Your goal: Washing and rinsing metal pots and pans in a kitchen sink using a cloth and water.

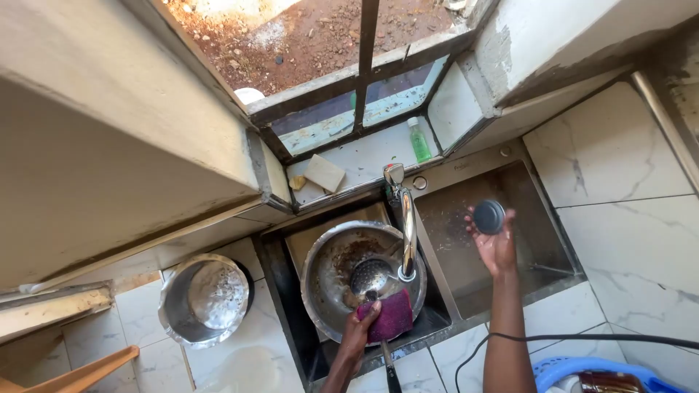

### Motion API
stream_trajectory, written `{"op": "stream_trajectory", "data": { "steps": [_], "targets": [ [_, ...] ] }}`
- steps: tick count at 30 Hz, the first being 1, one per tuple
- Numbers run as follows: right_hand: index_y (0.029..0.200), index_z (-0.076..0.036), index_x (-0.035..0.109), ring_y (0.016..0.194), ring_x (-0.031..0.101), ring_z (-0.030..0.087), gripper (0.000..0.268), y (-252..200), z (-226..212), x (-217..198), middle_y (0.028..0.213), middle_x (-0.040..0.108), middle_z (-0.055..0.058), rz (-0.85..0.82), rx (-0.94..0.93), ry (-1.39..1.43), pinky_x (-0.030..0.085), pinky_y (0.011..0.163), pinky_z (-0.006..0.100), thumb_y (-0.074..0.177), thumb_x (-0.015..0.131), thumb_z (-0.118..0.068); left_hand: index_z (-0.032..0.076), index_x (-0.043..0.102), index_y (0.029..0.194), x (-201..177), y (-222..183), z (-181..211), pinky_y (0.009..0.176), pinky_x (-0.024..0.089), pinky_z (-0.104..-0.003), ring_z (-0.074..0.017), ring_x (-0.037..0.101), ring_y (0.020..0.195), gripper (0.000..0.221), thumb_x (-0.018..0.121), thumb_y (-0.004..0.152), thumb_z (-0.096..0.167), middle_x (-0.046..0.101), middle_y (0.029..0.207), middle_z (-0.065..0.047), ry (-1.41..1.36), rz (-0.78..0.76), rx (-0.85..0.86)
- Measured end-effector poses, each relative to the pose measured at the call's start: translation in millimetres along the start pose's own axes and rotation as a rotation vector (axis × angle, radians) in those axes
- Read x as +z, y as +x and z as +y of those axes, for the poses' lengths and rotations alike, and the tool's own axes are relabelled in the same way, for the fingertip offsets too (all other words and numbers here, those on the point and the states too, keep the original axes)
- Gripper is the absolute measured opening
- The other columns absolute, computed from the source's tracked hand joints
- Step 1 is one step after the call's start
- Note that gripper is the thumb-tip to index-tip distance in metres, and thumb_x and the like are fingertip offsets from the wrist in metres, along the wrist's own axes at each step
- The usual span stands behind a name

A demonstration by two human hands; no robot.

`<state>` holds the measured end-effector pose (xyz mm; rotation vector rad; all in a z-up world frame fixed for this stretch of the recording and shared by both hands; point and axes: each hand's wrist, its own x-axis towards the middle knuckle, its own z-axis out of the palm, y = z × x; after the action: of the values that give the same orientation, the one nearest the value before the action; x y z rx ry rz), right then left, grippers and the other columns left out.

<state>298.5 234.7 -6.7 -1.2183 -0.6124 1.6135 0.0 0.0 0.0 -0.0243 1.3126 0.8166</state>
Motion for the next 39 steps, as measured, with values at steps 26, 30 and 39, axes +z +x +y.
{"op": "stream_trajectory", "data": {
  "steps": [26, 30, 39],
  "targets": [
    [0.155, -0.022, 0.042, 0.155, 0.039, 0.038, 0.059, 67.0, -13.2, 178.1, 0.17, 0.036, 0.012, -0.138, -0.885, -1.247, 0.049, 0.116, 0.057, 0.104, 0.064, -0.002, 0.01, 0.073, 0.14, 7.5, -0.4, 6.0, 0.104, 0.066, -0.044, -0.0324, 0.08, 0.118, 0.068, 0.085, 0.083, 0.046, 0.08, 0.129, -0.016, -0.134, 0.005, -0.005],
    [0.104, -0.01, 0.066, 0.082, 0.063, 0.015, 0.034, -4.1, 21.3, 152.8, 0.093, 0.068, 0.003, 0.057, -0.311, -0.141, 0.055, 0.08, 0.028, 0.114, 0.06, -0.042, 0.017, 0.069, 0.145, 9.2, 4.4, 11.2, 0.102, 0.068, -0.052, -0.0369, 0.078, 0.125, 0.074, 0.085, 0.081, 0.051, 0.077, 0.137, -0.018, -0.15, 0.043, -0.014],
    [0.113, -0.004, 0.07, 0.087, 0.07, 0.021, 0.01, -35.4, 144.0, 127.4, 0.1, 0.071, 0.01, -0.402, 0.498, 0.55, 0.061, 0.077, 0.03, 0.107, 0.064, -0.009, 0.014, 0.084, 0.12, 4.5, 81.9, 24.5, 0.083, 0.06, -0.032, -0.0212, 0.079, 0.098, 0.04, 0.079, 0.094, 0.044, 0.085, 0.109, -0.007, 0.044, 0.092, 0.224]
  ]
}}
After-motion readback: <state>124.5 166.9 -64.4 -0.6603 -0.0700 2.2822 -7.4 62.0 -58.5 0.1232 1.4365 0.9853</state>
